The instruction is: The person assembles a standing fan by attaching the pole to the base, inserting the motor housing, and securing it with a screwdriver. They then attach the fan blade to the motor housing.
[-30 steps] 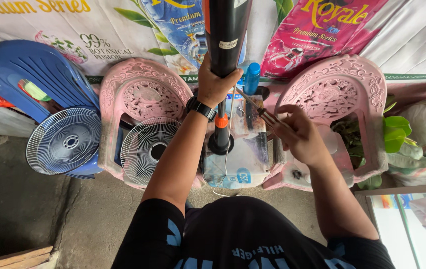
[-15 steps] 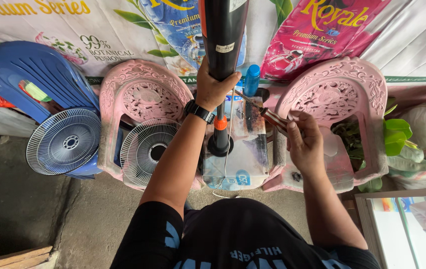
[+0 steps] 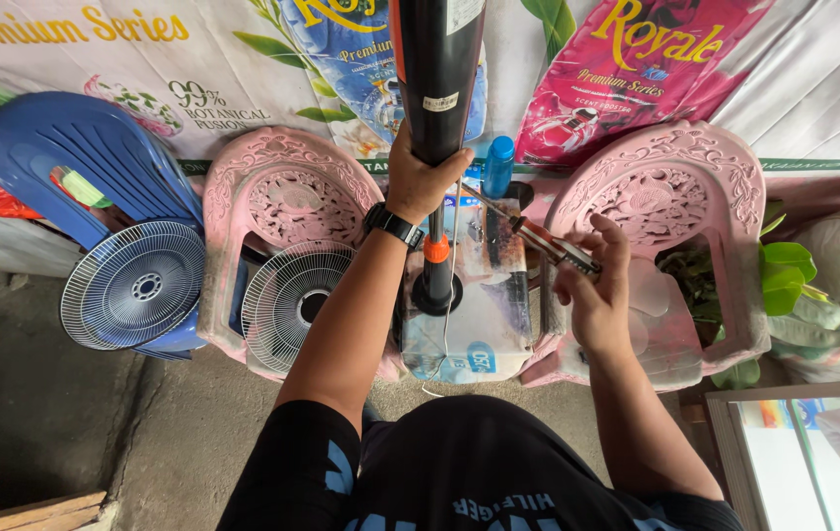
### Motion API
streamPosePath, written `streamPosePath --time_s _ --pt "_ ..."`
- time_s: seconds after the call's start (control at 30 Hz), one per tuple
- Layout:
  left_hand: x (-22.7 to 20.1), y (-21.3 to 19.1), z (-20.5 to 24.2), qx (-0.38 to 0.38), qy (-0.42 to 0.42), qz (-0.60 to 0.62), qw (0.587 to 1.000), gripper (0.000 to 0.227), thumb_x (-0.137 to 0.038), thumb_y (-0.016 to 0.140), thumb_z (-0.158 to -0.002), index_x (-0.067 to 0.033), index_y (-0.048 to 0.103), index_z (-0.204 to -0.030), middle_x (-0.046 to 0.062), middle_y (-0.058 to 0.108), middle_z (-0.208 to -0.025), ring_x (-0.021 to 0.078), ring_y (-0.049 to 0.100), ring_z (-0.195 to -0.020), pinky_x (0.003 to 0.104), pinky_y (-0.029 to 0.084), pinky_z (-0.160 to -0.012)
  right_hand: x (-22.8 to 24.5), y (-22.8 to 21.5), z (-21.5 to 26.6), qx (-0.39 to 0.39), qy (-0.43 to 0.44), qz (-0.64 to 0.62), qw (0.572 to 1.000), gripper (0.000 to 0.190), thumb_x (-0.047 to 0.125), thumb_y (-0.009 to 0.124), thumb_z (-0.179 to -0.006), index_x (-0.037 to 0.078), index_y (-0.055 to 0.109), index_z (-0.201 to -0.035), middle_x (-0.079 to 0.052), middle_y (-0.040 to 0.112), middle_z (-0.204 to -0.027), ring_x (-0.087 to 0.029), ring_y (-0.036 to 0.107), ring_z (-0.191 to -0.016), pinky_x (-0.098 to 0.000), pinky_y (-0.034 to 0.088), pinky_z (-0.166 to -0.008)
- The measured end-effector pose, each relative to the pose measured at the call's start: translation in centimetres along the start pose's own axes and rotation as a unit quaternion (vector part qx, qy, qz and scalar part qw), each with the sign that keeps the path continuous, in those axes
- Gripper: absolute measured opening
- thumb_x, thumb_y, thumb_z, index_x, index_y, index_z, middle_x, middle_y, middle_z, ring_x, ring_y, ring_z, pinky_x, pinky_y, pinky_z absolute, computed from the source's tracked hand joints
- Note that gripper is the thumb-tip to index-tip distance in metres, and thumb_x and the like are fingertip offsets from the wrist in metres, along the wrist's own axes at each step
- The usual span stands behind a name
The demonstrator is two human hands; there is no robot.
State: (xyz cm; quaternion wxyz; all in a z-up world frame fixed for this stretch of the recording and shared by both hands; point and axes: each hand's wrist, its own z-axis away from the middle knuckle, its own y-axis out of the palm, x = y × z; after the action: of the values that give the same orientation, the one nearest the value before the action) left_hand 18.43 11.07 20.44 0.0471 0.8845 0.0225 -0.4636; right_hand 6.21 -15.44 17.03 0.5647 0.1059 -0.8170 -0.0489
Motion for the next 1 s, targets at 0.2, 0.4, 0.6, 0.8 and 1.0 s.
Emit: streamPosePath --time_s 0.2,0.4,0.6,0.8,1.0 --pt "0.0 -0.2 0.0 0.006 0.006 -0.005 1.0 0.039 -0.007 0.08 -0.085 -0.0055 0.06 -0.119 0.002 0.07 -0.097 0.0118 0.068 -0.087 0.03 0.058 -0.081 -0.2 0.5 -0.2 -0.045 0.007 0.056 0.997 0.029 0.005 0.052 -0.112 0.007 0.044 -0.14 -0.013 0.064 -0.104 -0.009 0.053 -0.063 -0.0238 0.042 -0.053" --pt "-0.2 -0.1 -0.2 -0.002 0.008 -0.025 1.0 0.039 -0.008 0.08 -0.084 -0.0052 0.06 -0.118 0.002 0.069 -0.097 0.0124 0.068 -0.085 0.03 0.059 -0.079 0.6 0.9 0.0 -0.063 0.053 0.131 0.988 0.05 0.006 0.061 -0.094 0.007 0.042 -0.14 -0.005 0.062 -0.11 -0.006 0.055 -0.063 -0.0213 0.045 -0.051" --pt "0.0 -0.1 -0.1 -0.001 0.003 -0.007 1.0 0.04 -0.008 0.08 -0.085 -0.0053 0.059 -0.119 0.002 0.069 -0.098 0.0118 0.068 -0.085 0.03 0.059 -0.078 -0.5 0.7 -0.3 -0.02 0.031 0.01 0.999 0.033 0.004 0.06 -0.105 0.003 0.047 -0.135 -0.015 0.067 -0.104 -0.009 0.053 -0.061 -0.023 0.041 -0.05" --pt "0.2 0.0 -0.2 -0.002 0.003 -0.005 1.0 0.041 -0.007 0.08 -0.085 -0.0051 0.058 -0.119 0.002 0.068 -0.097 0.011 0.067 -0.085 0.03 0.058 -0.078 -1.0 0.0 -0.4 -0.028 0.035 -0.006 0.999 0.041 0.001 0.059 -0.096 0.006 0.046 -0.135 -0.003 0.063 -0.101 -0.006 0.057 -0.063 -0.0201 0.045 -0.053" --pt "0.4 0.0 0.0 -0.007 0.001 -0.013 1.0 0.041 -0.008 0.081 -0.085 -0.0051 0.057 -0.118 0.002 0.068 -0.097 0.0104 0.066 -0.085 0.029 0.059 -0.078 -1.3 0.2 -0.5 0.004 -0.075 0.024 0.997 0.025 0.003 0.062 -0.106 0.003 0.05 -0.128 -0.006 0.062 -0.094 -0.007 0.051 -0.062 -0.0219 0.041 -0.051"
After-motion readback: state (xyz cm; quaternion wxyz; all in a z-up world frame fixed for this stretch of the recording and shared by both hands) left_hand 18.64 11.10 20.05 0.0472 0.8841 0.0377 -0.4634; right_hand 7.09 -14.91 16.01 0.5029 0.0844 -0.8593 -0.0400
